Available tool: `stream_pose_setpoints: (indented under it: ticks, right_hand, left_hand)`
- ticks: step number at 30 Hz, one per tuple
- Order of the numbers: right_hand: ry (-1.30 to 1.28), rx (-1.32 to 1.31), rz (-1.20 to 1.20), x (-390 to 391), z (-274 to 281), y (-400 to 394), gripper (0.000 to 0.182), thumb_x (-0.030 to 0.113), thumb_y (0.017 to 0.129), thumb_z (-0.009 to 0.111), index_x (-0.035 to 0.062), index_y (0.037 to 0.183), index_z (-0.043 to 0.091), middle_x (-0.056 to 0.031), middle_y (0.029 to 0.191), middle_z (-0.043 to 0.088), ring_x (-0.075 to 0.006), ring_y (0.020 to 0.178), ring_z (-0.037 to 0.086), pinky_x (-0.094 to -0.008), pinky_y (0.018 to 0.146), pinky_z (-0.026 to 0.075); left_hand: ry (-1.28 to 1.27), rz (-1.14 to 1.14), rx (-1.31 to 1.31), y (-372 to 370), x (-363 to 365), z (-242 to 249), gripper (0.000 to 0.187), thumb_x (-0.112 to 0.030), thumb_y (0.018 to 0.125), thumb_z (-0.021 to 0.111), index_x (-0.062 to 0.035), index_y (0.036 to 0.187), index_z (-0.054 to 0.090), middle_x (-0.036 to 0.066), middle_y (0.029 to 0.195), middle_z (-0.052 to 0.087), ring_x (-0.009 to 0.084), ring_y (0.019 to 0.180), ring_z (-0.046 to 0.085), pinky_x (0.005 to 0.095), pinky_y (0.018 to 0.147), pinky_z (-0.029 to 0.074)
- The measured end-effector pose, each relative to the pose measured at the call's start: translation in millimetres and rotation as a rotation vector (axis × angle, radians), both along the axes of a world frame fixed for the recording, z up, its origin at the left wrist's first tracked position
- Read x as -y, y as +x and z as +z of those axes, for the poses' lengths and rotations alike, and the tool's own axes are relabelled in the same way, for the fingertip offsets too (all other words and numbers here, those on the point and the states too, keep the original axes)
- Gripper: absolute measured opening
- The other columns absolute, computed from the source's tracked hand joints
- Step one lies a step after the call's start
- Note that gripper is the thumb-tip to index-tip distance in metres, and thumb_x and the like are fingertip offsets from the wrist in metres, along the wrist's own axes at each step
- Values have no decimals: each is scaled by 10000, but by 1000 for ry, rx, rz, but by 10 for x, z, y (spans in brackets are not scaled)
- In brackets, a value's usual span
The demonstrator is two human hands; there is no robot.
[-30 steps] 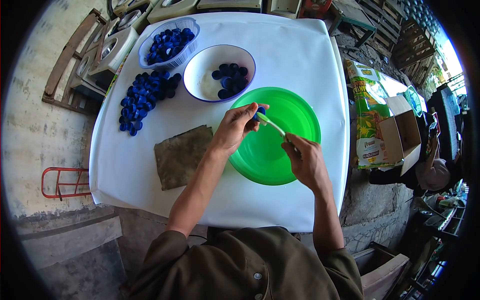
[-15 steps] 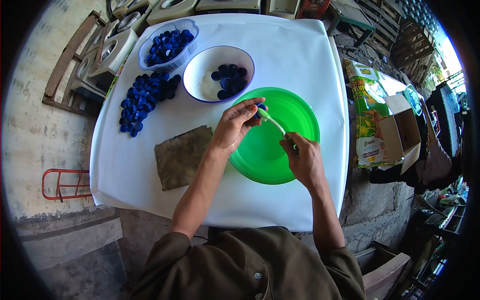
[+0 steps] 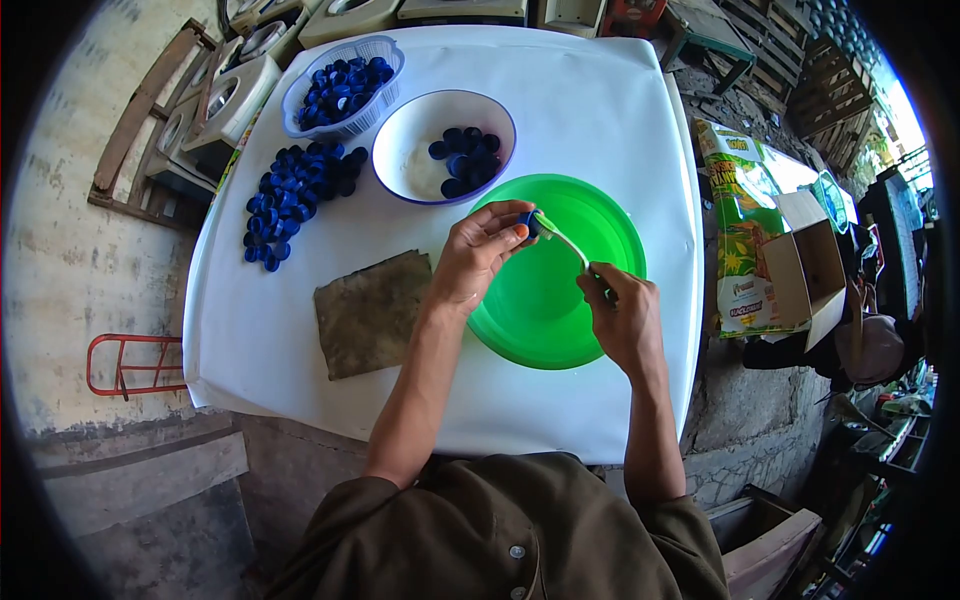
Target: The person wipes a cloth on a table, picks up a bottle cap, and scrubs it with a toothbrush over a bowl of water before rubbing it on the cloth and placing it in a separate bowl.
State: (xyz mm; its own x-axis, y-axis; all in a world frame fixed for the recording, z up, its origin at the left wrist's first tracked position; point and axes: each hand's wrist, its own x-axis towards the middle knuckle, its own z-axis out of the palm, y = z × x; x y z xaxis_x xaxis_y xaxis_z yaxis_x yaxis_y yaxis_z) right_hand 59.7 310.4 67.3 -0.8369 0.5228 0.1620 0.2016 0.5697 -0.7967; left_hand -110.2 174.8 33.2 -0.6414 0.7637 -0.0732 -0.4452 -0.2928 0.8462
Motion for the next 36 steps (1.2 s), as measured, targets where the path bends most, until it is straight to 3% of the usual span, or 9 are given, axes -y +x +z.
stream_pose_setpoints:
  ticks: [3,6,10,15,19,23,26,30,36]
  right_hand:
    - [18,-37,14,76,-49,-6,171,72,906,705,-68,1003,699,-235,813,699,-347,651,690,-382,605,526]
    - [-166,-35,61,61,29,25,159,70,912,698,-69,988,696,-229,795,695,-347,621,670,-375,591,518]
    - [-9,-19,4,2,-7,8,153,63,914,696,-70,988,695,-217,787,701,-346,602,665,-375,580,511]
    - [-117,-70,32,47,-50,46,174,84,909,706,-67,995,696,-233,822,696,-362,672,687,-401,609,518]
    - [8,-26,13,18,1,16,166,72,904,701,-64,998,698,-224,838,702,-369,669,682,-405,615,520]
    - [-62,-72,64,61,-18,49,167,80,905,705,-62,992,697,-217,827,702,-357,671,685,-406,619,519]
    - [-52,37,11,14,69,21,166,71,897,707,-65,992,693,-229,854,704,-365,724,699,-410,650,528]
    - [-14,-64,49,65,-30,42,170,75,897,718,-62,995,694,-219,834,703,-340,652,679,-386,617,522]
    - [-17,-16,29,29,38,39,160,65,891,715,-63,984,693,-223,836,698,-355,692,686,-399,634,524]
  left_hand:
    - [40,-2,4,-23,-7,-43,341,-11,974,590,40,1310,569,143,1239,661,159,1090,636,330,997,515]
    - [41,-23,4,-4,20,22,341,-22,983,586,38,1318,571,142,1252,655,154,1094,630,324,983,515]
    - [31,-44,-22,-13,-5,-8,323,-42,991,586,24,1307,592,134,1233,664,157,1059,642,317,946,527]
    - [43,-72,65,-68,51,-41,312,-50,1000,584,28,1302,599,119,1186,684,163,998,664,317,927,538]
    - [72,-75,35,-68,12,-69,327,-63,1008,581,34,1320,578,117,1172,689,159,1003,665,314,943,537]
    - [70,-80,59,-42,19,7,351,-71,1007,591,26,1342,559,118,1174,690,150,1002,662,305,934,535]
    - [60,-106,50,-45,42,12,351,-68,1002,598,20,1340,566,124,1189,687,143,1010,659,294,931,534]
    - [43,-102,53,-53,48,16,326,-69,996,608,12,1312,590,134,1200,687,137,1016,660,279,918,538]
    - [37,-102,67,-70,39,1,320,-77,996,614,10,1304,593,126,1188,695,140,1001,666,283,893,551]
